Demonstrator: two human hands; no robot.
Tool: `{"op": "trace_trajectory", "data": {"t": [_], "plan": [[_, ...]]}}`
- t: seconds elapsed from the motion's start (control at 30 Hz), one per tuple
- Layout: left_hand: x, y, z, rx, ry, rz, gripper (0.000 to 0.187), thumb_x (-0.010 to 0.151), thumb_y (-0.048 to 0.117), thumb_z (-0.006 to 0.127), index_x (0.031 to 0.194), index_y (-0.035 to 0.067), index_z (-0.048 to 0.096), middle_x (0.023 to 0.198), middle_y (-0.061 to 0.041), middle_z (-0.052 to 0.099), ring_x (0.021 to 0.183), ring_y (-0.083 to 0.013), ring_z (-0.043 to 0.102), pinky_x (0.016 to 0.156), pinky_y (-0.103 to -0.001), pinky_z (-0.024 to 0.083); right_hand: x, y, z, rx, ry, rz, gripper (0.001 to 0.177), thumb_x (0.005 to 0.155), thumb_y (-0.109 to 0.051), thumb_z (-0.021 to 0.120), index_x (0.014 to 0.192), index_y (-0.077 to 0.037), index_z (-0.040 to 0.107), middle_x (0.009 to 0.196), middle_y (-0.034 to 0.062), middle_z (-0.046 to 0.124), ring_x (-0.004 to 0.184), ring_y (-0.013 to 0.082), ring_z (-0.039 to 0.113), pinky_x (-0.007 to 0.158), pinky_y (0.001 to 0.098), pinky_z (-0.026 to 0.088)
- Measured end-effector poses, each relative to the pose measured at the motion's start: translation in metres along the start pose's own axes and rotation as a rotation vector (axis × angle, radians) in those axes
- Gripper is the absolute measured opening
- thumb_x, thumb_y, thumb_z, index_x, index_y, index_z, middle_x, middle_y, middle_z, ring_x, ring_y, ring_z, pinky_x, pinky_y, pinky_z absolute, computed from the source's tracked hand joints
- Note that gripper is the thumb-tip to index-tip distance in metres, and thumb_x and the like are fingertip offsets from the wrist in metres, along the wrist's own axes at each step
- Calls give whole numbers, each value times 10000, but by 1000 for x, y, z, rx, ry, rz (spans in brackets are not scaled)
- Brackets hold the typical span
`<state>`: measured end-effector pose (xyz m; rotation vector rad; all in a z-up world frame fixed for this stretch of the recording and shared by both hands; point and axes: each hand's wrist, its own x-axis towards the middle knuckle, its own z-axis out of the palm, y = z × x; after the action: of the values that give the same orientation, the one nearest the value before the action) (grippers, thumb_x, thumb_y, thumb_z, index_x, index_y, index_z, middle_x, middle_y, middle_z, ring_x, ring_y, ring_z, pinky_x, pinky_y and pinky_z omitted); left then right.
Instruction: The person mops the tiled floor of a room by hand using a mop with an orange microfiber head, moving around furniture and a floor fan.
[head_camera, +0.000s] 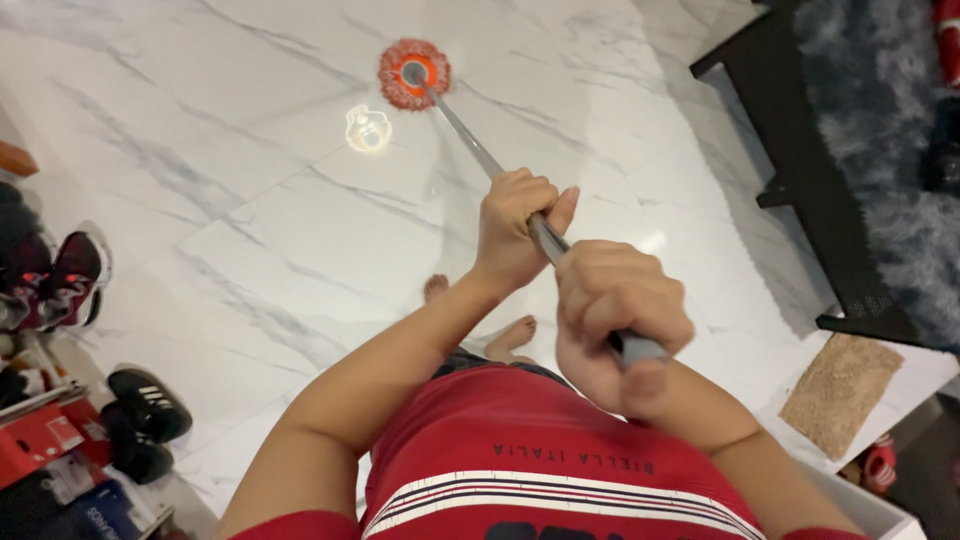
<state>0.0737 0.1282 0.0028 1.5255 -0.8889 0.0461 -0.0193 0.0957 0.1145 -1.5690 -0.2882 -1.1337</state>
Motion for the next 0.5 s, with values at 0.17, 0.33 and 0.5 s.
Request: {"op": "trace_trajectory", "data": {"t": [0.17, 0.33, 0.5], "plan": [[14, -55, 29, 5, -113, 117, 339, 906, 95, 742, 653, 65, 518, 650, -90, 527, 681, -296, 498, 658, -412, 398, -17, 45, -22, -75, -9, 86, 671, 1061, -542, 409, 620, -37, 403, 530, 58, 394, 474, 192, 398, 488, 321, 274], [15, -80, 46, 60, -203, 109, 387, 892, 72, 748, 626, 43, 468, 609, -101, 480, 640, -310, 446, 641, -420, 369, -30, 46, -48, -261, -139, 264, 632, 1097, -468, 440, 674, 1, 402, 624, 105, 404, 585, 223, 400, 533, 343, 295], [-14, -9, 81, -51, -126, 53, 364, 907, 77, 733, 676, 30, 456, 651, -120, 471, 669, -311, 458, 669, -421, 384, -30, -3, -75, -103, 25, 150, 645, 1059, -498, 420, 600, -50, 350, 536, 53, 393, 495, 170, 376, 505, 321, 266]]}}
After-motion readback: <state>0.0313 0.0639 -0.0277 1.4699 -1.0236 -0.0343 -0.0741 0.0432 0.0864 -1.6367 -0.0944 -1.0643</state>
